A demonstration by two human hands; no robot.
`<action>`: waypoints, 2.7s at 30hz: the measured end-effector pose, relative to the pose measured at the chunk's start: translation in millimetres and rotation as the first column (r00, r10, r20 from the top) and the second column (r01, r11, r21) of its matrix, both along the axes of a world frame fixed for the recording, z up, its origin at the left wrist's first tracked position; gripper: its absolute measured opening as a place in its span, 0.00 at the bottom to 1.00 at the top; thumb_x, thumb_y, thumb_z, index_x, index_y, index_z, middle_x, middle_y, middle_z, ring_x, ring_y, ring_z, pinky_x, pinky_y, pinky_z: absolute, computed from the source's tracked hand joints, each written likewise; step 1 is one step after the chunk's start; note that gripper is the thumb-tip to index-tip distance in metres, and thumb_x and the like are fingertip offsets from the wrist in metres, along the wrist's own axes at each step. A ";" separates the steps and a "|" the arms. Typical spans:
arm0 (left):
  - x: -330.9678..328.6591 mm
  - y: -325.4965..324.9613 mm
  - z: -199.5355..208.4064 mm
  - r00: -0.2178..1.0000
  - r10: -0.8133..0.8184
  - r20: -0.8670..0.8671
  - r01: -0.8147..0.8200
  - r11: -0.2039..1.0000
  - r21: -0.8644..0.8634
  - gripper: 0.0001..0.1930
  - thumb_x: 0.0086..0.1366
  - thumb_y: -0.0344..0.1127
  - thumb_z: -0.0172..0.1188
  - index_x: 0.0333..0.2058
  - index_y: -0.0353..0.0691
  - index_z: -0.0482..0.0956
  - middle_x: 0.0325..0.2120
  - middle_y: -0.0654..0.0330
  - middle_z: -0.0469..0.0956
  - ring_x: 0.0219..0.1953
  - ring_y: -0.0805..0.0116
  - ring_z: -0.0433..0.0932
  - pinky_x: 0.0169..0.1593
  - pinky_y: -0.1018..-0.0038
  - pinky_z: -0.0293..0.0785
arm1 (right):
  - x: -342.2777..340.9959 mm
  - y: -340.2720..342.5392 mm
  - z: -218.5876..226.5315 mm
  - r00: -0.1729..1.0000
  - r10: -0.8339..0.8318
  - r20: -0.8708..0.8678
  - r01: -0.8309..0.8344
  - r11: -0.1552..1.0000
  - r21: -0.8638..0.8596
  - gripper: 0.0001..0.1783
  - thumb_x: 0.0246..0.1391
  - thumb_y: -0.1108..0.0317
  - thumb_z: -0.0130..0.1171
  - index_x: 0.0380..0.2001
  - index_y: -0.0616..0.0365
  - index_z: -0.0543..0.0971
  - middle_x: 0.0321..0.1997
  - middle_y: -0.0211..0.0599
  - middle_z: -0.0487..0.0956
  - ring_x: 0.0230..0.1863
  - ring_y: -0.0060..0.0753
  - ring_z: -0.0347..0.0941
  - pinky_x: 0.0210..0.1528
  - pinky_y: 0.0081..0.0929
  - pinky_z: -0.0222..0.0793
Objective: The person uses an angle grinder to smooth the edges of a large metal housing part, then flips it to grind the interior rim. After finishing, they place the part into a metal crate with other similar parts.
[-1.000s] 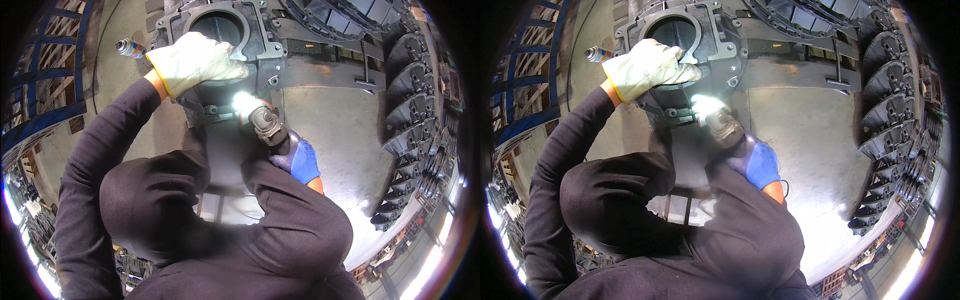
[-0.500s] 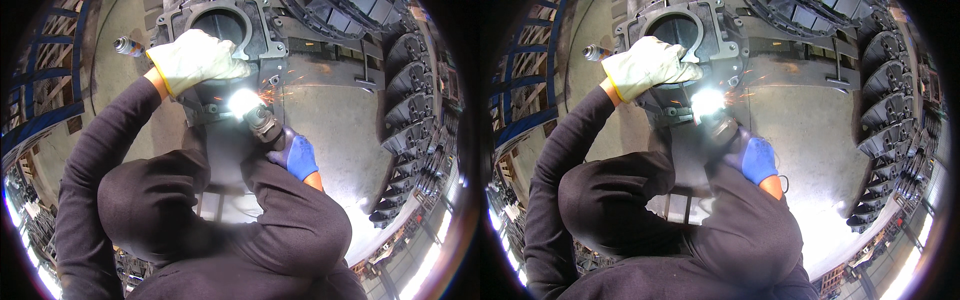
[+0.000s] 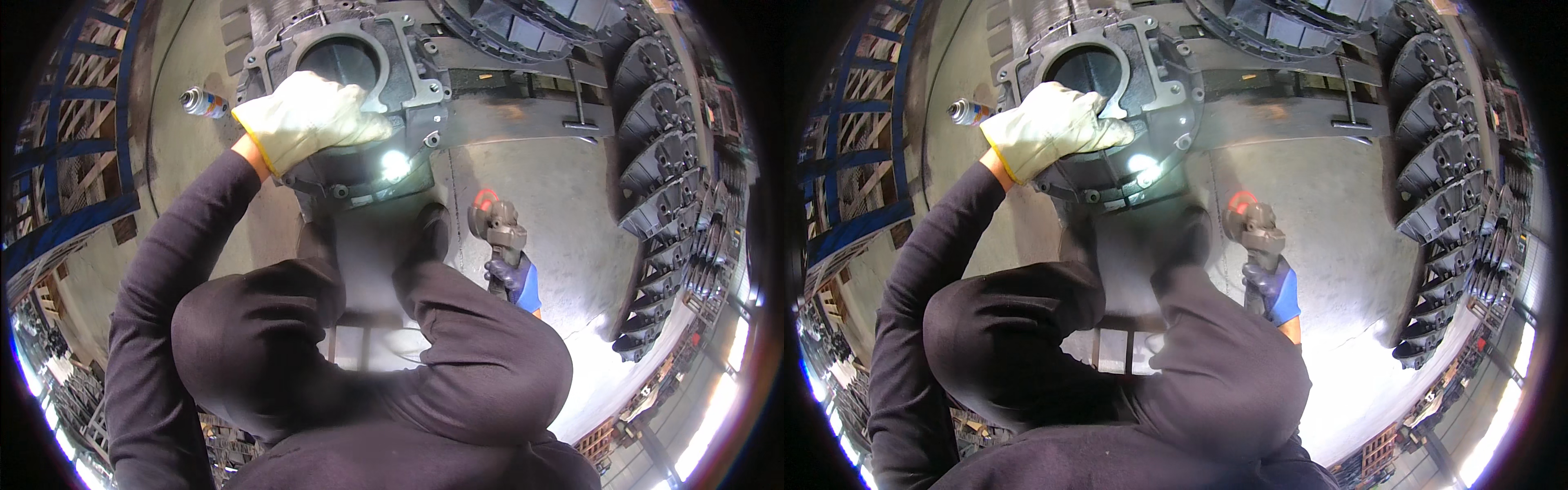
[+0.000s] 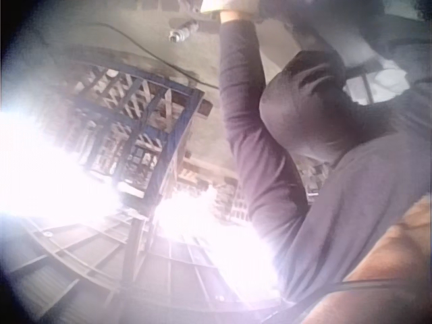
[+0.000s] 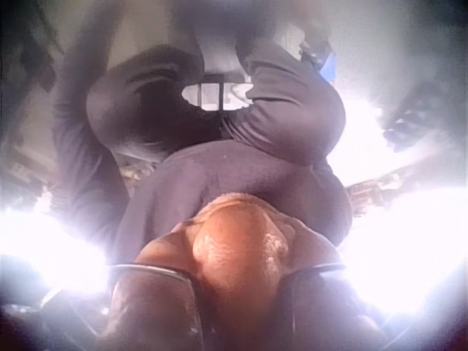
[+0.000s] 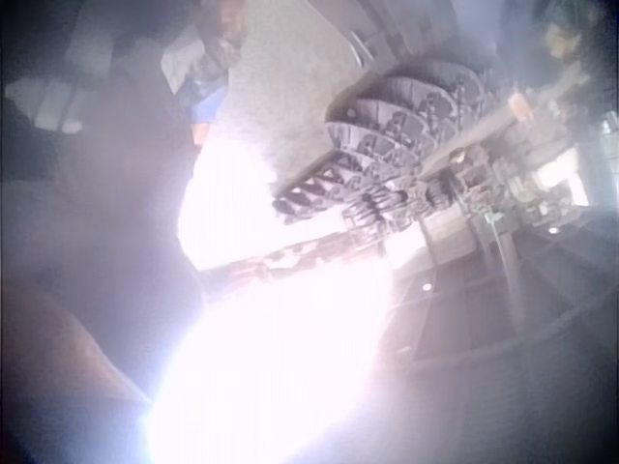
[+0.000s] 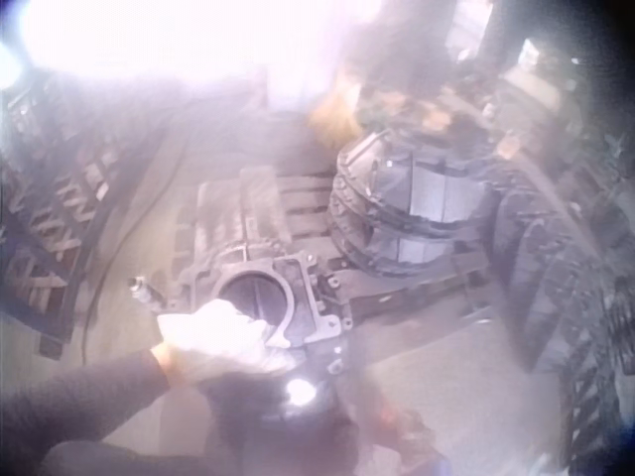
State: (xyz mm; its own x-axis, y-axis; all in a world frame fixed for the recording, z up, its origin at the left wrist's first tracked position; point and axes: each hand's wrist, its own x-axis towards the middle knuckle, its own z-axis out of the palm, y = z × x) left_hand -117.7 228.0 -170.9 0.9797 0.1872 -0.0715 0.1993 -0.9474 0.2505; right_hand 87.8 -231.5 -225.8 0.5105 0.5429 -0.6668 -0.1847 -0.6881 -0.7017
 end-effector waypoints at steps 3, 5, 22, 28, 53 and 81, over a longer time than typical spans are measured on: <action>2.8 -4.6 -0.4 0.997 0.073 0.012 -0.073 0.997 -0.011 0.38 0.75 0.72 0.58 0.37 0.33 0.88 0.27 0.42 0.87 0.34 0.44 0.89 0.42 0.56 0.84 | 14.3 -53.1 -25.6 0.969 -0.244 -0.044 0.239 0.966 -0.098 0.23 0.65 0.56 0.71 0.55 0.61 0.84 0.41 0.41 0.90 0.40 0.36 0.87 0.43 0.37 0.84; 3.6 -6.4 -0.1 0.993 0.102 0.054 -0.100 0.994 -0.038 0.37 0.74 0.70 0.60 0.38 0.33 0.89 0.26 0.43 0.86 0.33 0.42 0.88 0.43 0.56 0.84 | 23.6 -87.7 -47.1 0.917 -0.396 -0.050 0.385 0.910 -0.155 0.25 0.63 0.61 0.73 0.58 0.63 0.82 0.42 0.48 0.89 0.39 0.44 0.88 0.43 0.42 0.86; -36.4 -18.2 31.1 0.816 0.067 0.574 -0.180 0.973 0.142 0.28 0.64 0.44 0.78 0.60 0.40 0.83 0.43 0.58 0.91 0.47 0.58 0.89 0.58 0.64 0.80 | 17.1 -189.4 -153.2 0.666 0.535 0.520 0.506 0.188 -0.842 0.28 0.55 0.54 0.72 0.54 0.58 0.83 0.48 0.41 0.85 0.52 0.48 0.87 0.51 0.45 0.83; -145.3 -36.4 -15.1 0.560 0.616 0.553 -0.664 0.734 -0.145 0.23 0.67 0.35 0.75 0.59 0.39 0.86 0.45 0.52 0.91 0.47 0.55 0.89 0.53 0.64 0.83 | 43.3 -124.2 -151.6 0.688 0.592 0.421 0.206 0.397 -0.894 0.18 0.64 0.57 0.63 0.48 0.59 0.87 0.52 0.52 0.88 0.55 0.52 0.88 0.56 0.47 0.83; -190.8 -36.8 -155.1 0.162 0.961 -0.224 -0.662 -0.063 -0.746 0.21 0.78 0.49 0.65 0.56 0.37 0.90 0.48 0.60 0.91 0.49 0.69 0.86 0.57 0.70 0.80 | 54.7 220.3 -93.9 0.919 0.394 -0.003 -0.389 0.909 0.147 0.17 0.70 0.59 0.70 0.53 0.60 0.88 0.45 0.35 0.90 0.40 0.21 0.84 0.44 0.27 0.82; -197.9 -21.4 -87.2 0.204 0.934 -0.294 -0.550 -0.139 -0.823 0.21 0.75 0.54 0.65 0.52 0.42 0.87 0.38 0.65 0.85 0.36 0.69 0.80 0.43 0.66 0.78 | 29.0 234.7 18.0 0.980 -0.042 -0.193 0.132 0.869 0.477 0.17 0.72 0.73 0.60 0.61 0.64 0.81 0.49 0.36 0.86 0.45 0.28 0.84 0.50 0.28 0.82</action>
State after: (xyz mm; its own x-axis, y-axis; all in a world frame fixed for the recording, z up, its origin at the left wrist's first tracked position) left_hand -315.6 206.5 -258.1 0.1550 0.8651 -0.4770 0.3589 0.4005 0.8431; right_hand 116.7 3.1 -207.8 0.4732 0.7789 -0.4116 -0.3754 -0.2444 -0.8941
